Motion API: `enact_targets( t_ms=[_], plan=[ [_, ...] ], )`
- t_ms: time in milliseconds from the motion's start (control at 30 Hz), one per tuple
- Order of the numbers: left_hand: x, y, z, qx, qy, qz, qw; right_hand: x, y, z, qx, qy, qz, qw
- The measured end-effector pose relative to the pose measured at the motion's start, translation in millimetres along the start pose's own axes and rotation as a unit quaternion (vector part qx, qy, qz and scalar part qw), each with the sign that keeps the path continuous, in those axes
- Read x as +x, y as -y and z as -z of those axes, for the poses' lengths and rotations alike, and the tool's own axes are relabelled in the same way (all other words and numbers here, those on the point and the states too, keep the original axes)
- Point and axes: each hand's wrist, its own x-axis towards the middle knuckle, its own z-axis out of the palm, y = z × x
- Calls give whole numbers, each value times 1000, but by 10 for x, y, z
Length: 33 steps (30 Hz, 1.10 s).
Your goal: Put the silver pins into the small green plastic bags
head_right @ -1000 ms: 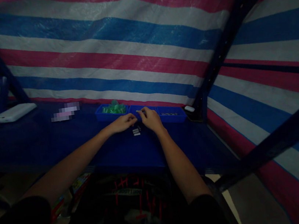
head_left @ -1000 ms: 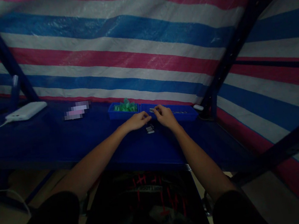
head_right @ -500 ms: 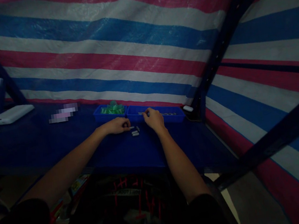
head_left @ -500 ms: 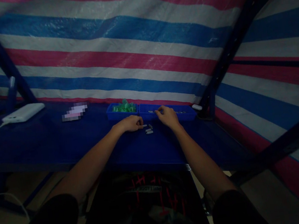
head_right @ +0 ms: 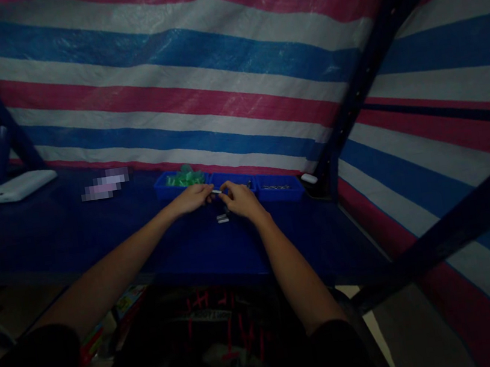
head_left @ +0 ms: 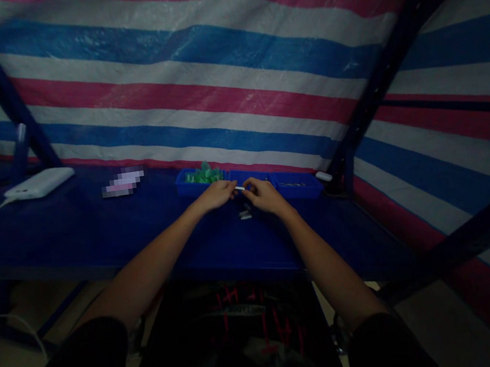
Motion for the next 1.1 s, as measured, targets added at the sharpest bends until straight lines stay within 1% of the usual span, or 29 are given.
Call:
enact_targets(
  t_ms=[67,167,267,333,500,567,733,833,900,1000,1033,1067,1100],
  plan=[
    [-6,14,-6,-1,9,-23,1000,3,7,6,-3,-8,-2,1000],
    [-22,43,-11,16,16,-78,997,8,18,14,-5,-22,0,1000],
    [-34,59,-14,21,1,-135,991,14,18,16,-6,-22,-1,1000],
    [-37,54,-14,22,-6,-155,988,17,12,10,1,-24,0,1000],
    [-40,9,4,12,-31,-126,991,9,-4,-4,46,-39,-5,998],
    [-42,-10,10,7,-27,-116,993,2,-5,3,55,-40,-1,998],
    [-47,-38,-6,-5,15,-107,994,-7,-4,31,72,-43,7,996],
    [-50,-20,-27,9,25,-111,993,3,-19,41,61,-64,0,996],
    [-50,15,-43,37,56,-113,991,13,-41,56,49,-99,-22,994],
    [-43,79,-70,84,148,-108,980,21,-88,102,36,-179,-54,982],
    [-39,97,-79,93,170,-109,975,22,-106,122,31,-206,-62,976],
    [-34,113,-87,99,179,-113,972,21,-124,142,24,-231,-69,970],
    [-29,125,-94,102,175,-121,972,19,-141,160,14,-252,-76,965]
  ],
)
